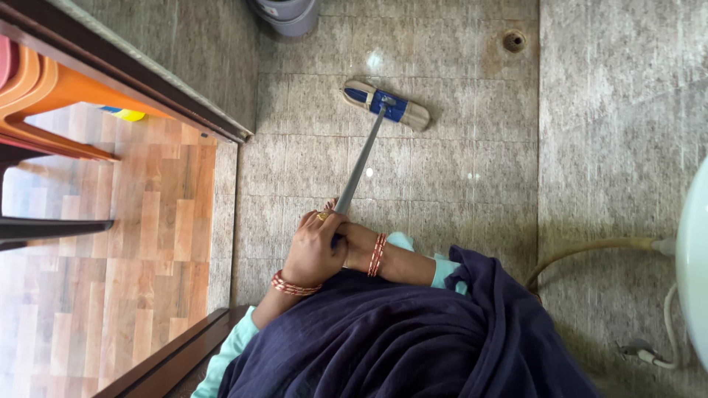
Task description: The person mops a tiled bathroom floor using a flat mop. They move the mop back and forth across the floor, covering the area near a bucket, a urinal, and a doorway.
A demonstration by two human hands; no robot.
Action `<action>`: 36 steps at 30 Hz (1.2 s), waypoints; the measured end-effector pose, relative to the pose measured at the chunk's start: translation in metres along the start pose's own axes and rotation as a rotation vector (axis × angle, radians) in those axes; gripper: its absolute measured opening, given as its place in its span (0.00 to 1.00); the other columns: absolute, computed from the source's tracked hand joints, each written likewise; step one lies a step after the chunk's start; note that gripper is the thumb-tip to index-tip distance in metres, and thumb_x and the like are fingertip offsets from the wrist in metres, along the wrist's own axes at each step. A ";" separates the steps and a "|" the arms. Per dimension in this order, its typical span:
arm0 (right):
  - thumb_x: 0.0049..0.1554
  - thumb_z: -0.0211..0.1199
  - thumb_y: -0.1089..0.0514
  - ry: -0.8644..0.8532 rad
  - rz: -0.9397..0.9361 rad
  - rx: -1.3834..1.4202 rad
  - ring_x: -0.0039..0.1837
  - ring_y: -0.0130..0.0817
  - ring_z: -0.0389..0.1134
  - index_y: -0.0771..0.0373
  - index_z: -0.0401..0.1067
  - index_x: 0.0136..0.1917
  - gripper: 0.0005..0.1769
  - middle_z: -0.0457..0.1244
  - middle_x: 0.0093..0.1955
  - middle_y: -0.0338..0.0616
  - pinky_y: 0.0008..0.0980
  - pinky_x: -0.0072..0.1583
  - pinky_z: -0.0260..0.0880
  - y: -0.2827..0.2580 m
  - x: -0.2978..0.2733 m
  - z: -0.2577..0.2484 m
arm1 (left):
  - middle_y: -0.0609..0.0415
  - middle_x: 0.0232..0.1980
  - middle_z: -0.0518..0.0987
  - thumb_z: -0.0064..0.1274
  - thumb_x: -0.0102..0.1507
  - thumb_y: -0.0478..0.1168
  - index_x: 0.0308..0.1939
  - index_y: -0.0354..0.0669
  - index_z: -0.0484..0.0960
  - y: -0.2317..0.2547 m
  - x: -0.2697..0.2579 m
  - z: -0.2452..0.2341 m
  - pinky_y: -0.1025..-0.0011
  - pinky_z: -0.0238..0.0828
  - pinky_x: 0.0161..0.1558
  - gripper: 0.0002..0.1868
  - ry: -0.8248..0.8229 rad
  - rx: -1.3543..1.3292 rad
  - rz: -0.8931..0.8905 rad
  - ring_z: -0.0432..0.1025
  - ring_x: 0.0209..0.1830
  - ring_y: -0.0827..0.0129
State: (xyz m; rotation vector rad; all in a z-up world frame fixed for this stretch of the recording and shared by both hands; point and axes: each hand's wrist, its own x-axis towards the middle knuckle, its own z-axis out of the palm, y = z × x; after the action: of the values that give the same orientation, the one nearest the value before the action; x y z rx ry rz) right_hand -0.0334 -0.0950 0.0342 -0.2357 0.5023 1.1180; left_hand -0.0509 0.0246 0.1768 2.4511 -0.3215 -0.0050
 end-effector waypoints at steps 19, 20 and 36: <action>0.66 0.52 0.47 0.490 -0.232 -0.201 0.53 0.37 0.73 0.63 0.71 0.52 0.18 0.70 0.50 0.51 0.36 0.54 0.79 -0.050 0.077 -0.083 | 0.41 0.47 0.79 0.52 0.57 0.35 0.56 0.35 0.73 -0.122 0.024 0.137 0.52 0.68 0.59 0.23 -0.149 0.004 0.079 0.75 0.50 0.48; 0.65 0.52 0.48 0.452 -0.242 -0.180 0.53 0.36 0.73 0.63 0.71 0.52 0.16 0.70 0.51 0.50 0.36 0.55 0.79 -0.043 0.082 -0.081 | 0.41 0.48 0.79 0.53 0.56 0.36 0.55 0.35 0.74 -0.127 0.016 0.130 0.52 0.68 0.59 0.23 -0.130 -0.019 0.085 0.75 0.51 0.47; 0.70 0.48 0.56 0.009 -0.141 -0.020 0.54 0.35 0.71 0.62 0.69 0.62 0.13 0.68 0.56 0.46 0.35 0.51 0.77 0.123 0.139 0.050 | 0.44 0.43 0.80 0.55 0.53 0.32 0.47 0.37 0.79 -0.144 -0.063 -0.141 0.56 0.70 0.54 0.17 -0.143 -0.221 0.145 0.75 0.47 0.48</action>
State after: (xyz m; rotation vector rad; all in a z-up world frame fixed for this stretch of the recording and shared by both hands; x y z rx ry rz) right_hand -0.0832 0.0893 0.0163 -0.2895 0.4749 0.9853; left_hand -0.0672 0.2344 0.1935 2.2077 -0.5324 -0.1458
